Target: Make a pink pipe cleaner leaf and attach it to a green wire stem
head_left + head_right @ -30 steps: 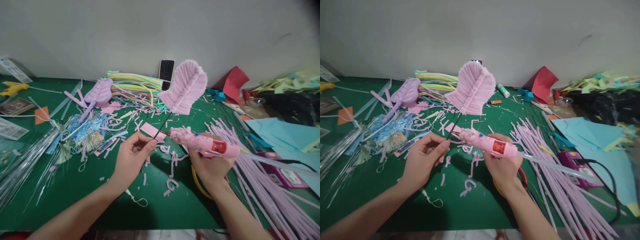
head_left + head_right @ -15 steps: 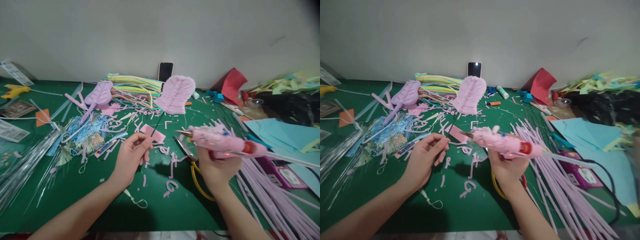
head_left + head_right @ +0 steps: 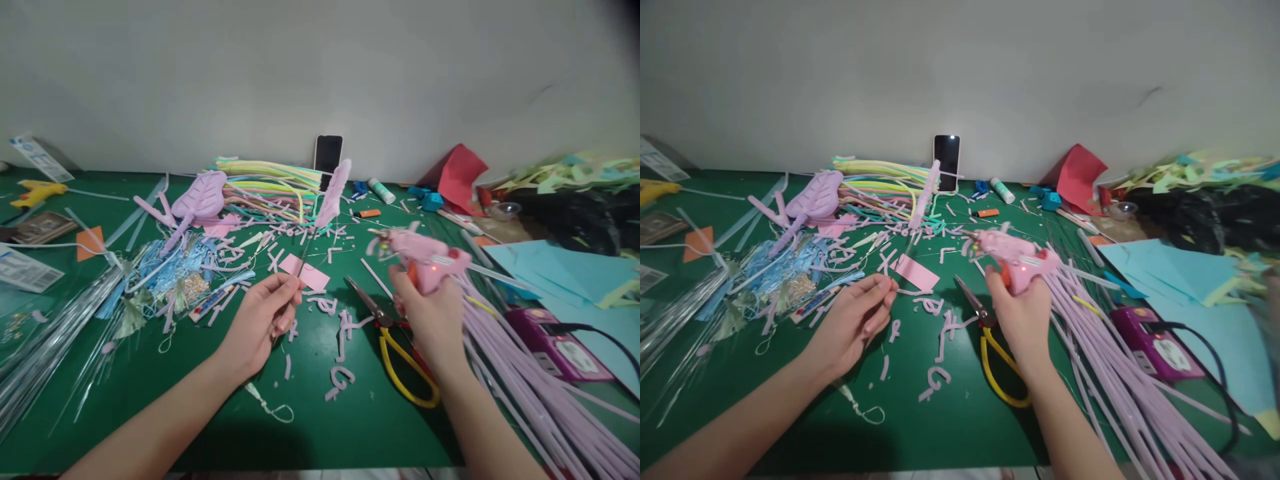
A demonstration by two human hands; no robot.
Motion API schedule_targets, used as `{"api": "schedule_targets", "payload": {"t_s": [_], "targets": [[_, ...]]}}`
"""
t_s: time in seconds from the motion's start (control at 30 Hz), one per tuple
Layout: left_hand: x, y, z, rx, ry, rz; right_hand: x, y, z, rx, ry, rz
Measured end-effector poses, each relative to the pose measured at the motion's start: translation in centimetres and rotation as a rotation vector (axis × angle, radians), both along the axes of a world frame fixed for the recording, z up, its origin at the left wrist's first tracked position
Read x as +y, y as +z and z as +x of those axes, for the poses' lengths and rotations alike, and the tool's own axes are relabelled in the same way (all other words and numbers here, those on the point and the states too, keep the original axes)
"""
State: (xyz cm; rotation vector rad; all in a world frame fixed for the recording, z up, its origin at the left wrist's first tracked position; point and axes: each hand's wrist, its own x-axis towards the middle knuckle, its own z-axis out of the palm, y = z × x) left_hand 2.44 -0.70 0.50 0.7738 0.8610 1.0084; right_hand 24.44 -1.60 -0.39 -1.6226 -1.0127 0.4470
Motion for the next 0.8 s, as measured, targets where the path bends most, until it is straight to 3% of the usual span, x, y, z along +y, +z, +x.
{"api": "schedule_targets", "payload": {"t_s": [0.07, 0.13, 0.2, 0.27, 0.33, 0.47, 0.53, 0.8], "targets": [[0.0, 0.1, 0.0, -0.018, 0.007, -0.005, 0.4, -0.8, 0.6, -0.273, 0.007, -0.247], [-0.1, 0.2, 0.0, -0.027, 0.013, 0.008, 0.6, -1.5, 1.0, -0.513, 0.073, -0.382], [-0.1, 0.4, 0.0, -0.027, 0.01, 0.034, 0.6, -1.9, 0.9, -0.698, 0.125, -0.35], [-0.3, 0.5, 0.1, -0.021, 0.003, 0.06, 0.2, -1.8, 0.5, -0.77, 0.091, -0.188], [-0.4, 0.6, 0.3, -0.025, -0.003, 0.076, -0.3, -1.2, -0.3, -0.655, 0.082, -0.02], [-0.9, 0.6, 0.7, -0.03, -0.012, 0.068, -1.4, 0.5, -2.4, -0.005, 0.468, 0.057], [-1.1, 0.6, 0.9, -0.016, -0.026, 0.061, -1.7, 1.1, -3.4, 0.178, 0.519, 0.085], [-1.7, 0.6, 1.4, -0.038, -0.059, 0.031, -2.2, 2.0, -5.1, 0.333, 0.47, 0.154]]}}
